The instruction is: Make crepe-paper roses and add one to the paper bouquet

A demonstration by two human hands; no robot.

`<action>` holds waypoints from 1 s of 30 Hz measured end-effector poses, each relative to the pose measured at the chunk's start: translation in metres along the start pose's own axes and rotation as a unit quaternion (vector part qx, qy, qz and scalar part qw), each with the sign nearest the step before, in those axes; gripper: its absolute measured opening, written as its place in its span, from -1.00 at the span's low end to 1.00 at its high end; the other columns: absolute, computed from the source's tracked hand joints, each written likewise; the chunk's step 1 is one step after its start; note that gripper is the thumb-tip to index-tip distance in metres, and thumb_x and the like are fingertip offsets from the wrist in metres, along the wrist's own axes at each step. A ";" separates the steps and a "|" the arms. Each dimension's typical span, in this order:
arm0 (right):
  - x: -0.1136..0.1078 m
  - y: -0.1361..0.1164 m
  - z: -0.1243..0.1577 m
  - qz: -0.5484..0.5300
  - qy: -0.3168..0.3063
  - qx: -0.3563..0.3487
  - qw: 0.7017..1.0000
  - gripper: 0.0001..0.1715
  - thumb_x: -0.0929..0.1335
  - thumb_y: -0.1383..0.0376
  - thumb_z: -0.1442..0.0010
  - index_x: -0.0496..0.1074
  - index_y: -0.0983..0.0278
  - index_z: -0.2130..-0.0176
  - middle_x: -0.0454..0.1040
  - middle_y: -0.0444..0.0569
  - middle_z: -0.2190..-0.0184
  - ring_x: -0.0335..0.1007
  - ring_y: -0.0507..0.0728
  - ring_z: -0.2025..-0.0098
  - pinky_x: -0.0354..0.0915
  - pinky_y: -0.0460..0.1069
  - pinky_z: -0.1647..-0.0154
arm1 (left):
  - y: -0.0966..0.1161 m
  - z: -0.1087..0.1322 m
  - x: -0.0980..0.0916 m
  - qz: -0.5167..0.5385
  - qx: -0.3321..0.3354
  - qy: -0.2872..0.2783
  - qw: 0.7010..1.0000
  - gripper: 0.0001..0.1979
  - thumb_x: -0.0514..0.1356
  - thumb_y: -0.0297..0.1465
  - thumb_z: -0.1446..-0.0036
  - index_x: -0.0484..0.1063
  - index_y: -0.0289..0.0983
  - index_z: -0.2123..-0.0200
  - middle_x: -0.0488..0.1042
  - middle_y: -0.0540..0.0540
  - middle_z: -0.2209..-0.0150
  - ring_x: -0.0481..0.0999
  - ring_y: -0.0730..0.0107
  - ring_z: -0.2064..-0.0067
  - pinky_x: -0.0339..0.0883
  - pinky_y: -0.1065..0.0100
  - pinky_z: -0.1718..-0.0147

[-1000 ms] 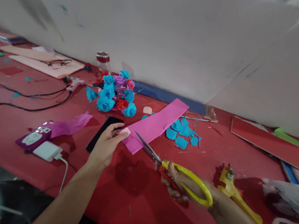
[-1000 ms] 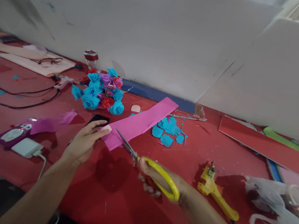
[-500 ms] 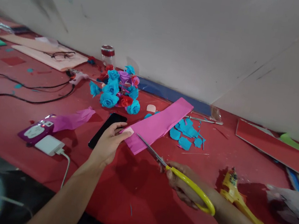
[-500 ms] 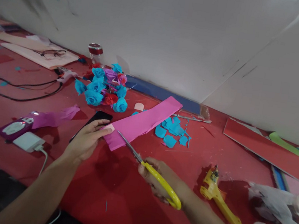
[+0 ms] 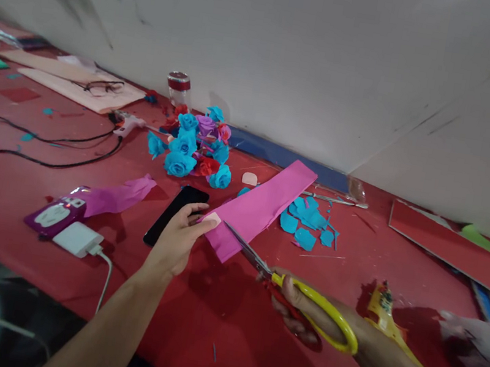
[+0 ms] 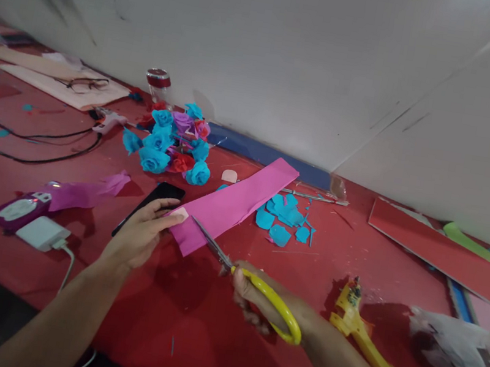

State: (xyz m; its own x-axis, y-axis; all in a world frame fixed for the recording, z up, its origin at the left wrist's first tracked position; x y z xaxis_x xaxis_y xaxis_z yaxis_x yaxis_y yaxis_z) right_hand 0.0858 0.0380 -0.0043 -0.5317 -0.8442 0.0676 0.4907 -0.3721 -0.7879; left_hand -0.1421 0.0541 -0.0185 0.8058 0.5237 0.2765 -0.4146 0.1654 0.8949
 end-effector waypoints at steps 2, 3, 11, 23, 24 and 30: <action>0.000 -0.001 -0.001 -0.010 -0.002 -0.011 1.000 -0.21 0.15 -0.32 -0.07 0.23 0.18 -0.01 0.10 -0.22 0.48 -0.01 -0.12 0.62 -0.04 -0.23 0.75 | 0.000 0.000 -0.002 -0.001 -0.004 0.005 1.000 -0.49 0.39 -0.40 0.24 0.38 -0.28 0.13 0.48 -0.07 0.28 0.46 0.43 0.28 0.31 0.37 0.26; 0.000 -0.001 -0.001 -0.017 -0.002 -0.015 1.000 -0.20 0.15 -0.33 -0.06 0.24 0.18 0.00 0.10 -0.22 0.49 0.00 -0.12 0.62 -0.04 -0.23 0.74 | 0.000 0.000 -0.002 -0.002 -0.008 0.003 1.000 -0.48 0.39 -0.40 0.24 0.38 -0.27 0.13 0.48 -0.07 0.28 0.46 0.43 0.29 0.30 0.37 0.28; 0.000 -0.010 -0.005 -0.043 0.017 0.004 0.999 -0.32 0.17 -0.27 -0.11 0.31 0.16 0.08 0.19 -0.15 0.51 0.07 -0.07 0.61 0.06 -0.16 0.68 | -0.004 0.004 0.005 -0.011 -0.029 -0.022 0.999 -0.48 0.38 -0.39 0.23 0.37 -0.28 0.13 0.49 -0.08 0.31 0.47 0.42 0.34 0.27 0.37 0.35; 0.001 -0.015 -0.025 0.064 0.045 -0.007 0.997 -0.33 0.10 -0.31 -0.11 0.18 0.18 0.17 0.07 -0.28 0.56 -0.10 -0.14 0.71 -0.02 -0.23 0.81 | -0.003 0.003 0.003 0.005 -0.028 -0.024 0.999 -0.48 0.38 -0.41 0.19 0.34 -0.28 0.10 0.50 -0.09 0.29 0.48 0.42 0.30 0.32 0.36 0.28; 0.002 -0.016 -0.024 0.073 0.050 -0.007 0.996 -0.34 0.11 -0.30 -0.11 0.18 0.18 0.18 0.06 -0.28 0.58 -0.11 -0.14 0.72 -0.02 -0.23 0.82 | -0.004 0.002 0.002 0.003 -0.028 -0.023 0.999 -0.48 0.38 -0.41 0.19 0.34 -0.28 0.10 0.50 -0.09 0.28 0.48 0.42 0.29 0.32 0.36 0.27; 0.000 -0.017 -0.021 0.103 0.089 0.011 0.991 -0.46 0.18 -0.18 -0.19 0.24 0.20 0.16 0.02 -0.31 0.67 -0.15 -0.13 0.76 -0.04 -0.21 0.83 | -0.005 0.002 0.001 -0.001 -0.030 -0.016 0.999 -0.47 0.39 -0.40 0.21 0.36 -0.27 0.10 0.50 -0.10 0.26 0.49 0.38 0.27 0.32 0.35 0.27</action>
State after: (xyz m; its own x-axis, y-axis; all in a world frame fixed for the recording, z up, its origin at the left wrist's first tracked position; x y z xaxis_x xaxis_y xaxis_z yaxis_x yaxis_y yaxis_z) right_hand 0.0627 0.0520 -0.0039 -0.5306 -0.8226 -0.2046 0.6163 -0.2086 -0.7594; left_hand -0.1388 0.0518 -0.0218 0.8196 0.4962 0.2863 -0.4363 0.2168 0.8733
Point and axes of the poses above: each hand's wrist, its own z-axis away from the middle knuckle, its own x-axis out of the palm, y = z × x, the point moved 9 cm from there along -z, towards the middle knuckle
